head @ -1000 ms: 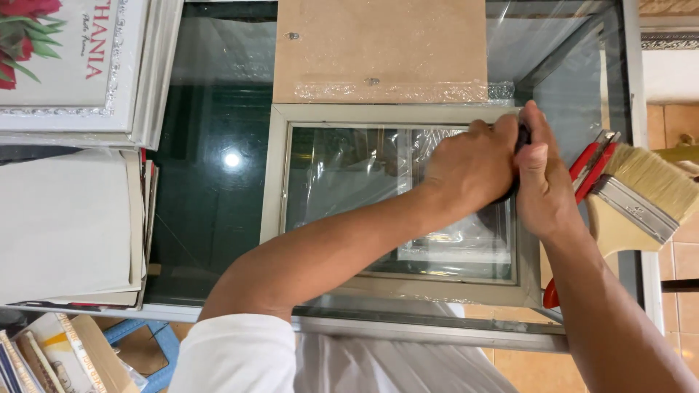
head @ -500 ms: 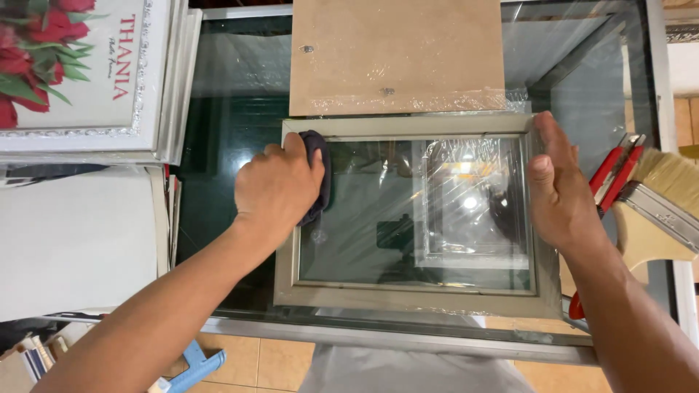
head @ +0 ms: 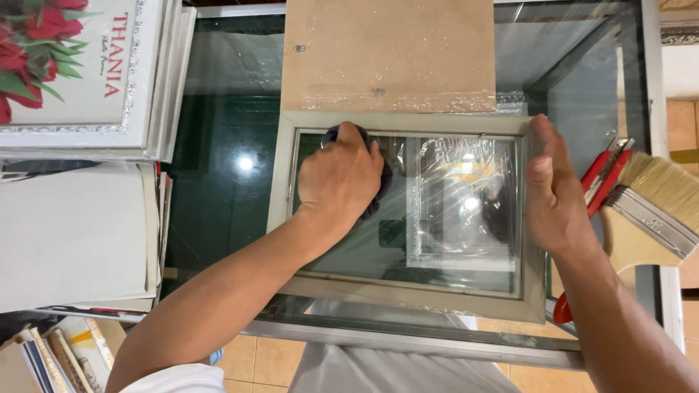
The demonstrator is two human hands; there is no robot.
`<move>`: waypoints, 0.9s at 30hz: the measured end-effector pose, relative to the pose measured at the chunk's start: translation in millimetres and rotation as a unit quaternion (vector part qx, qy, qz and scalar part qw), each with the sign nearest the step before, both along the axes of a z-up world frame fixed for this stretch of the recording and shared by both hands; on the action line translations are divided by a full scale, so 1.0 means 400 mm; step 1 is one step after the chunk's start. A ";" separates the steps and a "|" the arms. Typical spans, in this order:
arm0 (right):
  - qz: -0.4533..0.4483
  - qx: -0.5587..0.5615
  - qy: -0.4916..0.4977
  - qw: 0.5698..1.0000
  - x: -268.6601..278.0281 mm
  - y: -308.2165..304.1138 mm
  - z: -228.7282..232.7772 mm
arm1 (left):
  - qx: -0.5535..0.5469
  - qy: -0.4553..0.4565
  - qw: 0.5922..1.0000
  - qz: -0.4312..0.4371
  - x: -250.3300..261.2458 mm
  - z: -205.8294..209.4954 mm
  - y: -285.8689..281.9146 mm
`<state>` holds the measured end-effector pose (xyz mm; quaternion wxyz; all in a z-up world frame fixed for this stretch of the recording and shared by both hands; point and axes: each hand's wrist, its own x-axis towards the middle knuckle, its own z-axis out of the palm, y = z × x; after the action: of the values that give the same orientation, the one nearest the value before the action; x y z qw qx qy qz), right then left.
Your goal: Cleaning a picture frame glass and inserting an artwork print before securing the backing.
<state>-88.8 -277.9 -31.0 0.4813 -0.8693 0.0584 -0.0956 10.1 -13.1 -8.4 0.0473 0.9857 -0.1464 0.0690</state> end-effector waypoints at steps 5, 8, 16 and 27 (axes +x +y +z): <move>0.009 -0.033 0.011 0.999 0.004 -0.013 -0.021 | -0.024 0.070 0.997 0.017 -0.027 0.045 0.016; 0.020 -0.047 0.013 0.999 0.007 -0.008 -0.018 | -0.001 0.100 0.995 0.011 -0.038 0.058 0.022; 0.025 -0.066 0.033 0.997 0.011 0.007 -0.004 | 0.035 0.176 0.984 -0.014 -0.068 0.096 0.012; 0.063 0.032 -0.032 0.997 0.007 -0.036 -0.041 | -0.205 0.085 0.955 -0.196 -0.152 -0.071 -0.343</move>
<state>-85.9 -292.5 -47.3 0.5160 -0.8517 -0.0089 -0.0914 -50.9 -150.4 -37.0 0.2737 0.9089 -0.3148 0.0027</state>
